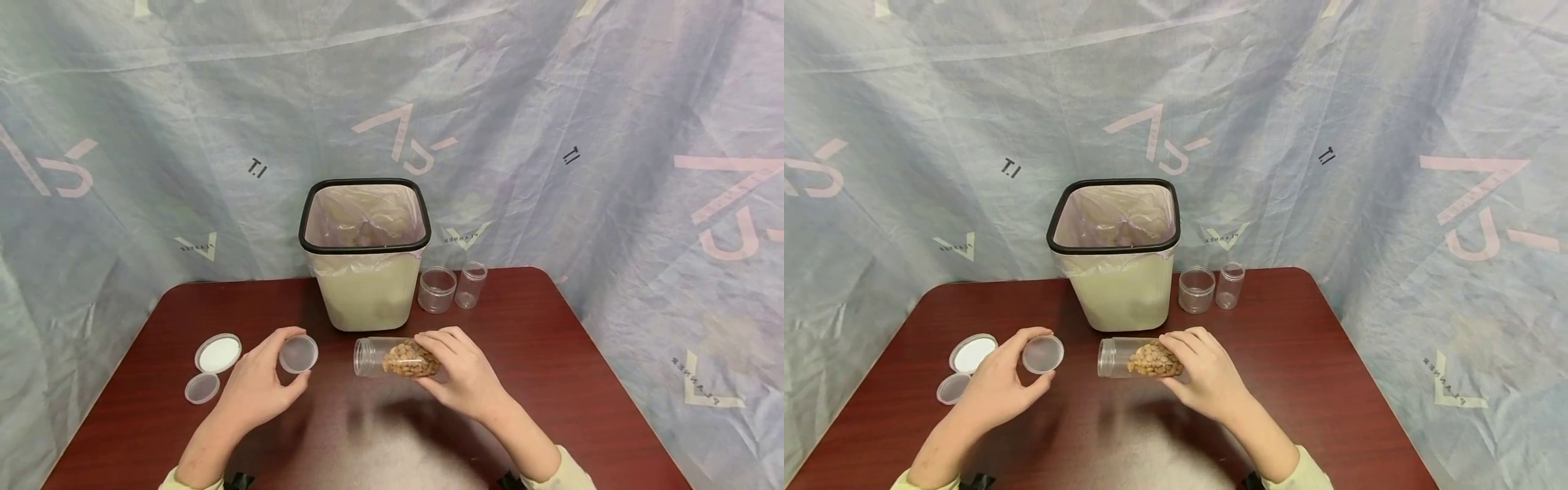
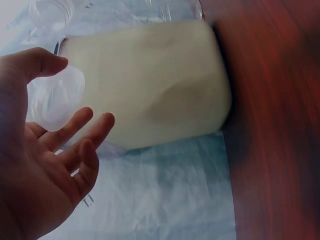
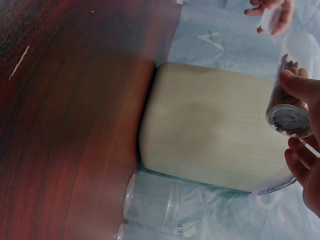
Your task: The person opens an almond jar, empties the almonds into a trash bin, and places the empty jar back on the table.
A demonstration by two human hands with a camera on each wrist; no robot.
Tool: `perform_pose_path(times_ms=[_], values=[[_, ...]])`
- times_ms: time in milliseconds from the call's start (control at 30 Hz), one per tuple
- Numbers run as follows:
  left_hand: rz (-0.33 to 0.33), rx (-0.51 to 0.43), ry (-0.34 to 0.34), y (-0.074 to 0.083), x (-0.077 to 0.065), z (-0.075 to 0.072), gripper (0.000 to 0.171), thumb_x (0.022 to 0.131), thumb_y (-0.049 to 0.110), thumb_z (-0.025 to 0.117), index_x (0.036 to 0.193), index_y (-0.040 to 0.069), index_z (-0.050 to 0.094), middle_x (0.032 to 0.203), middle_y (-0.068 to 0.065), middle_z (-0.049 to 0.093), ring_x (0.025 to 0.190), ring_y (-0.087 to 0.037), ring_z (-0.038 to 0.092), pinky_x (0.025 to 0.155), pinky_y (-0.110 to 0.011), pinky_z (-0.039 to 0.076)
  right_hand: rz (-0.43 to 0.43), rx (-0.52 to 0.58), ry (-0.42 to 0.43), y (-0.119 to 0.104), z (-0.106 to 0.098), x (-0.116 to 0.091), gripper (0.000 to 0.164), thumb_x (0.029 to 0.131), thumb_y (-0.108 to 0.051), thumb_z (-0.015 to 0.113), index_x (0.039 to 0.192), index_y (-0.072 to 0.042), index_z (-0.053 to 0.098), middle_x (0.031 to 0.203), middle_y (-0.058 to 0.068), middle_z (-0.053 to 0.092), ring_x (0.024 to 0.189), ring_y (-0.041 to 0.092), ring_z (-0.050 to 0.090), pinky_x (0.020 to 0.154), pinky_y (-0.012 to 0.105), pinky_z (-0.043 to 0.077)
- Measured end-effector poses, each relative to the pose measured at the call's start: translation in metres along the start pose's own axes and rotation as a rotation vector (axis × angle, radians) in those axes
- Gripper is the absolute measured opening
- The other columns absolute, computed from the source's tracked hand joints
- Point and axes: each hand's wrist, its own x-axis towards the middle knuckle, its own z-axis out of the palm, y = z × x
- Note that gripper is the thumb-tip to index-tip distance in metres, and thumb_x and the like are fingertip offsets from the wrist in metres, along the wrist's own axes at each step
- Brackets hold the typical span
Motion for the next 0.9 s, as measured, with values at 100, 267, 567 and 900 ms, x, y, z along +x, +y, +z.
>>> perform_pose_path(times_ms=[100, 267, 567, 900], values=[[-0.014, 0.004, -0.006, -0.010, -0.004, -0.004, 0.063, 0.066, 0.023, 0.085, 0.123, 0.020, 0.058, 0.111, 0.007, 0.059, 0.086, -0.009, 0.057, 0.069, -0.036, 0.047, 0.002, -0.001, 0.002, 0.000, 0.000, -0.002, 0.066, 0.060, -0.019, 0.090, 0.120, -0.003, 0.065, 0.116, 0.003, 0.064, 0.102, 0.021, 0.056, 0.091, 0.031, 0.043], [-0.057, 0.030, 0.028, -0.027, -0.011, -0.015, 0.066, 0.059, 0.028, 0.093, 0.116, 0.019, 0.061, 0.105, 0.005, 0.051, 0.093, -0.015, 0.053, 0.071, -0.040, 0.045, 0.010, -0.007, 0.002, 0.002, -0.001, -0.004, 0.067, 0.060, -0.019, 0.090, 0.120, -0.003, 0.065, 0.116, 0.003, 0.064, 0.102, 0.022, 0.056, 0.091, 0.031, 0.043], [-0.153, 0.066, 0.026, -0.054, -0.029, -0.038, 0.064, 0.063, 0.023, 0.091, 0.117, 0.016, 0.059, 0.103, 0.000, 0.050, 0.083, -0.016, 0.052, 0.064, -0.034, 0.045, 0.022, -0.008, 0.021, 0.005, -0.001, -0.007, 0.065, 0.060, -0.020, 0.090, 0.118, -0.002, 0.066, 0.116, 0.004, 0.064, 0.100, 0.023, 0.057, 0.090, 0.034, 0.041], [-0.297, 0.089, 0.015, -0.083, -0.043, -0.064, 0.063, 0.066, 0.018, 0.089, 0.118, 0.004, 0.058, 0.099, -0.010, 0.051, 0.077, -0.018, 0.046, 0.059, -0.029, 0.037, 0.027, -0.004, 0.026, 0.007, -0.001, -0.012, 0.066, 0.060, -0.019, 0.090, 0.119, -0.003, 0.065, 0.116, 0.004, 0.064, 0.099, 0.023, 0.058, 0.090, 0.034, 0.041]])
